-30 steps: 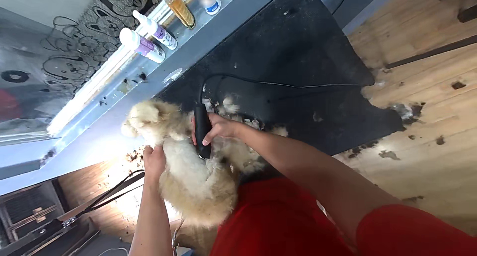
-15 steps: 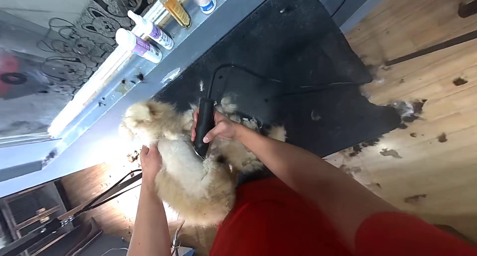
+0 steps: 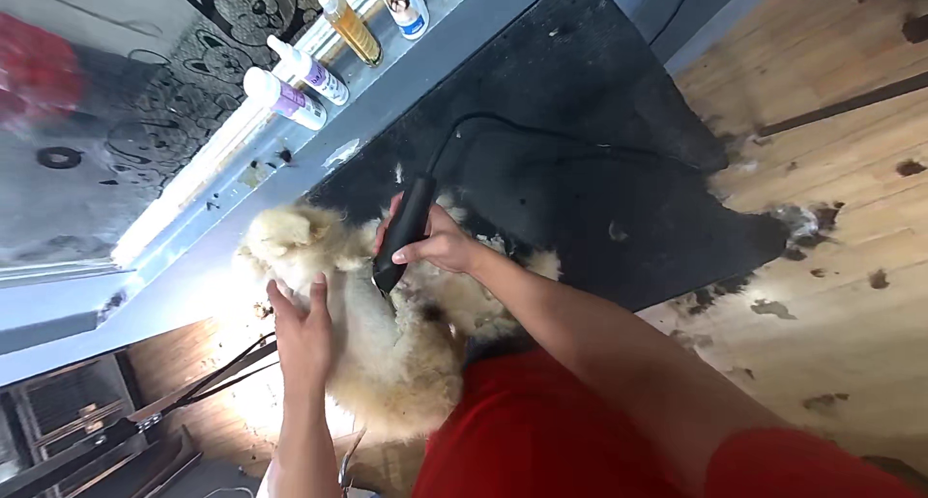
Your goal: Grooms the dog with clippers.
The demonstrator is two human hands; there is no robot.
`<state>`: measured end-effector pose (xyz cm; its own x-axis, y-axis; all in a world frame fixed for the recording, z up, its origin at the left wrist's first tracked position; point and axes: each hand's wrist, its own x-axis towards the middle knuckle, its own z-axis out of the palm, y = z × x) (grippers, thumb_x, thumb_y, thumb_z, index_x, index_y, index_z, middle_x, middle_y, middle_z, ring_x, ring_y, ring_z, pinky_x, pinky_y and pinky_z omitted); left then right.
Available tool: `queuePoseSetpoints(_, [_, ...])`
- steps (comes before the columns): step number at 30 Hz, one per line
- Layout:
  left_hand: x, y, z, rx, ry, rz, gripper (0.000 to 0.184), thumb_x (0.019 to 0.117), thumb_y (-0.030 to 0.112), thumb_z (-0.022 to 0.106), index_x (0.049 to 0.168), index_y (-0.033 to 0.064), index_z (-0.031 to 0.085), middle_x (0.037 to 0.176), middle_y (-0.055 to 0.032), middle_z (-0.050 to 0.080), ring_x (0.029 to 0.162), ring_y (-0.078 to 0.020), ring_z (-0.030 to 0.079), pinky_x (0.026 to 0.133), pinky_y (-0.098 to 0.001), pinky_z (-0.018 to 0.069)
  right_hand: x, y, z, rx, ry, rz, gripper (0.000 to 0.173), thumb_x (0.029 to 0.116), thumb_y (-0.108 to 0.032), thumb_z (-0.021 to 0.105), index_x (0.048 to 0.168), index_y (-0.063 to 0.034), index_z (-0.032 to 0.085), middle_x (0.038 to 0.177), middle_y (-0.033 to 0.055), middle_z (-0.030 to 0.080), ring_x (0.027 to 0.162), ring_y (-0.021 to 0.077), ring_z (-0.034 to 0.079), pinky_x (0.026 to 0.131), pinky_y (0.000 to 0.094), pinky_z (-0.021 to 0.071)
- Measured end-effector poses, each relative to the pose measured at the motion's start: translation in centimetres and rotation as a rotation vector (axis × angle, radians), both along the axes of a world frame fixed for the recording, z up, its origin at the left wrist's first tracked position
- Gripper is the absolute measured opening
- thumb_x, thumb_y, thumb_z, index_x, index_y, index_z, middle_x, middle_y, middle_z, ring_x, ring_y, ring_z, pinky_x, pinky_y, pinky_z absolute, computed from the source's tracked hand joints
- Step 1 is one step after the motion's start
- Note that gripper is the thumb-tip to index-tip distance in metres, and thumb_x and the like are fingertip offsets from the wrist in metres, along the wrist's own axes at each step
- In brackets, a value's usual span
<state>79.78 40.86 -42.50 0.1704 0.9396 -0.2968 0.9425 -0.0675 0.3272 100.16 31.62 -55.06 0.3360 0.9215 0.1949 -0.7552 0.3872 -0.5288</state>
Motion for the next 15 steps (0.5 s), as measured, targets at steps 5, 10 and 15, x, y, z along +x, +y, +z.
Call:
queuePoseSetpoints(5, [-0.6, -2.9, -1.8, 0.003, 0.088, -0.007, 0.107, 0.0887, 0.070, 0.062, 0.166, 0.0228, 0.005, 0.147, -0.0291, 0.048, 0.127, -0.0490, 0.055, 0.098, -0.0715, 0.0453, -1.3, 0.3, 2.0, 0.080, -0.052, 0.006, 0.056, 0.0737, 0.010, 0.075, 0.120, 0.0035, 0.044, 0.101, 0.0251, 0.069, 0.097, 0.0382, 0.071, 0.087, 0.0521, 0.0602])
queuePoseSetpoints(10, [-1.6, -1.8, -2.3, -0.059, 0.009, 0.011, 0.112, 0.0866, 0.072, 0.065, 0.166, 0.0192, 0.005, 0.147, -0.0235, 0.052, 0.130, -0.0398, 0.056, 0.105, -0.0658, 0.0447, -3.3, -1.6, -0.6, 0.022, -0.157, 0.202, 0.054, 0.0690, 0.007, 0.075, 0.117, 0.0050, 0.050, 0.095, 0.0199, 0.071, 0.091, 0.0313, 0.073, 0.083, 0.0462, 0.0616])
queuePoseSetpoints(15, [-1.1, -1.8, -2.4, -0.070, -0.026, 0.012, 0.109, 0.0886, 0.070, 0.064, 0.166, 0.0169, 0.008, 0.145, -0.0219, 0.054, 0.129, -0.0364, 0.058, 0.106, -0.0625, 0.0456, -2.3, -1.4, -0.4, -0.043, -0.181, 0.222, 0.054, 0.0695, 0.007, 0.075, 0.118, 0.0067, 0.050, 0.095, 0.0205, 0.072, 0.091, 0.0317, 0.073, 0.085, 0.0473, 0.0619])
